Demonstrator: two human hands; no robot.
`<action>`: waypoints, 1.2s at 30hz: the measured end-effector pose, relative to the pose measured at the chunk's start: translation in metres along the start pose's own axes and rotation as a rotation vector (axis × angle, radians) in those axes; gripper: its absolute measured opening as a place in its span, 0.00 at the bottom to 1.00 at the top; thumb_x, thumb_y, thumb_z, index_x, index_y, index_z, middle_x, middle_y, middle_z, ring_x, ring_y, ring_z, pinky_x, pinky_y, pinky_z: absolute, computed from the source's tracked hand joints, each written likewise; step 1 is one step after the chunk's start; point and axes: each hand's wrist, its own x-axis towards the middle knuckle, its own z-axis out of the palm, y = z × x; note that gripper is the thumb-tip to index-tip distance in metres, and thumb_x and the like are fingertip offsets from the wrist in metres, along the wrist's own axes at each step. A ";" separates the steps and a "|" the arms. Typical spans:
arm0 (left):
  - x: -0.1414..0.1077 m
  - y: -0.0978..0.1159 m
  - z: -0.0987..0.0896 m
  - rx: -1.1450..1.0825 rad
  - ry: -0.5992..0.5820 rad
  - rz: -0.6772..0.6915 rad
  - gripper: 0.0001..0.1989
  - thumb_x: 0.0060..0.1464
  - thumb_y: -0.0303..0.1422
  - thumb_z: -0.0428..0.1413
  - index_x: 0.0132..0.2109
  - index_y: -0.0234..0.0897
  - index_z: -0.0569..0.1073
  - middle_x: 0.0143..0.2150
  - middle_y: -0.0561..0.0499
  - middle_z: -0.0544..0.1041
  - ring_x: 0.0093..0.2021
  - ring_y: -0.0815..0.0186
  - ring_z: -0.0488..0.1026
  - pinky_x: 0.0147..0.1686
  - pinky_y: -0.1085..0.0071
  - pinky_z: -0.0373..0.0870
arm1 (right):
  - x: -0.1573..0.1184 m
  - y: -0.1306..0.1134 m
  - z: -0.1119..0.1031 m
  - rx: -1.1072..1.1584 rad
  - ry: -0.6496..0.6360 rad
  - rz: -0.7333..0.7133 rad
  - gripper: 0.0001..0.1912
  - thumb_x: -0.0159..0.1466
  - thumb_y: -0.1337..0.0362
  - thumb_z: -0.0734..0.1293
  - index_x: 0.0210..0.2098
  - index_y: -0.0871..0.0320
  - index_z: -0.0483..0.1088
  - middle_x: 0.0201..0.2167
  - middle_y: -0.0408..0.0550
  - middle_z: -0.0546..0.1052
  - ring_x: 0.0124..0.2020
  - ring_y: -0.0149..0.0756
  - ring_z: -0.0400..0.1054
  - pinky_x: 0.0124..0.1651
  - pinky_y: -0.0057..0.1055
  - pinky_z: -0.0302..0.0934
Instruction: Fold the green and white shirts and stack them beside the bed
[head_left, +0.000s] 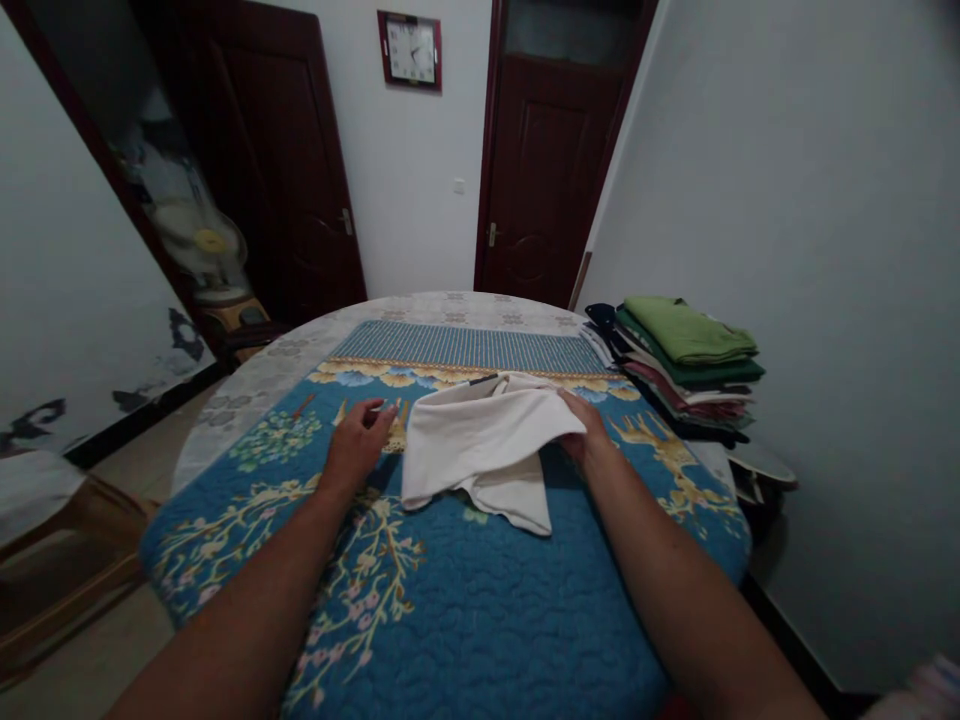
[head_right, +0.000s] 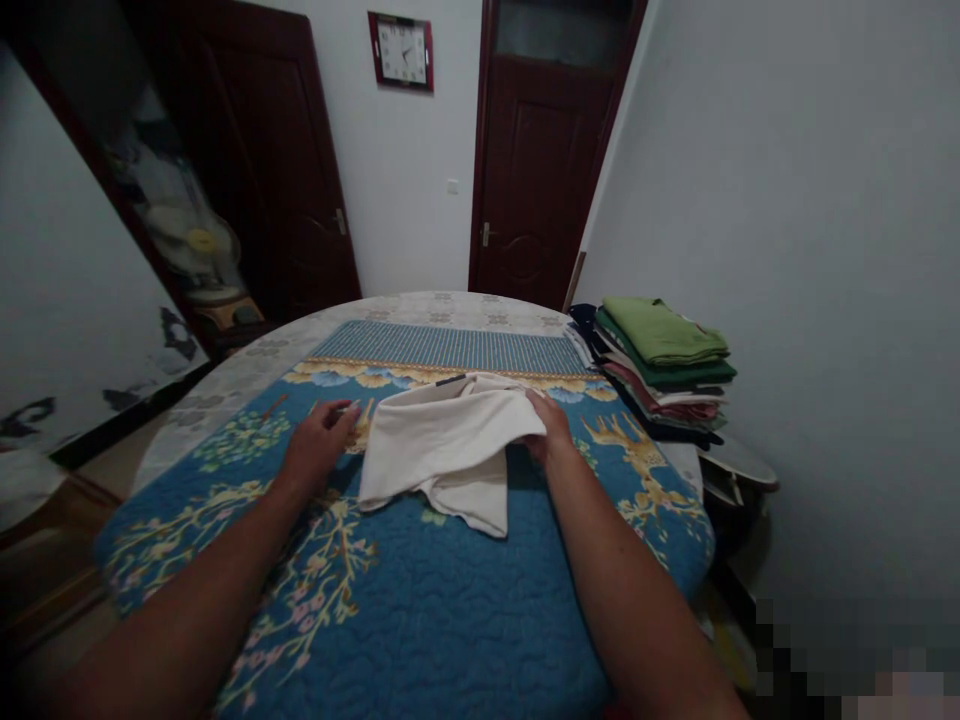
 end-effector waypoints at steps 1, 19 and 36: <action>-0.005 0.003 0.003 0.015 -0.066 0.019 0.35 0.58 0.55 0.59 0.61 0.35 0.77 0.44 0.43 0.84 0.43 0.54 0.81 0.47 0.61 0.76 | 0.004 0.000 -0.006 -0.002 0.057 -0.013 0.20 0.52 0.59 0.80 0.41 0.54 0.74 0.30 0.43 0.82 0.31 0.42 0.78 0.36 0.37 0.75; -0.022 0.009 0.008 0.065 -0.082 0.152 0.22 0.63 0.46 0.53 0.53 0.40 0.83 0.53 0.44 0.85 0.54 0.52 0.80 0.58 0.59 0.73 | -0.007 -0.004 -0.009 -0.324 -0.015 -0.112 0.17 0.53 0.54 0.77 0.38 0.56 0.79 0.32 0.44 0.83 0.33 0.39 0.75 0.38 0.32 0.70; 0.016 -0.023 -0.011 0.041 0.159 -0.006 0.20 0.60 0.44 0.56 0.51 0.38 0.84 0.49 0.41 0.84 0.53 0.48 0.80 0.60 0.53 0.74 | -0.007 -0.018 -0.005 -0.039 0.010 -0.110 0.30 0.55 0.58 0.76 0.57 0.50 0.73 0.42 0.44 0.84 0.43 0.41 0.79 0.47 0.39 0.75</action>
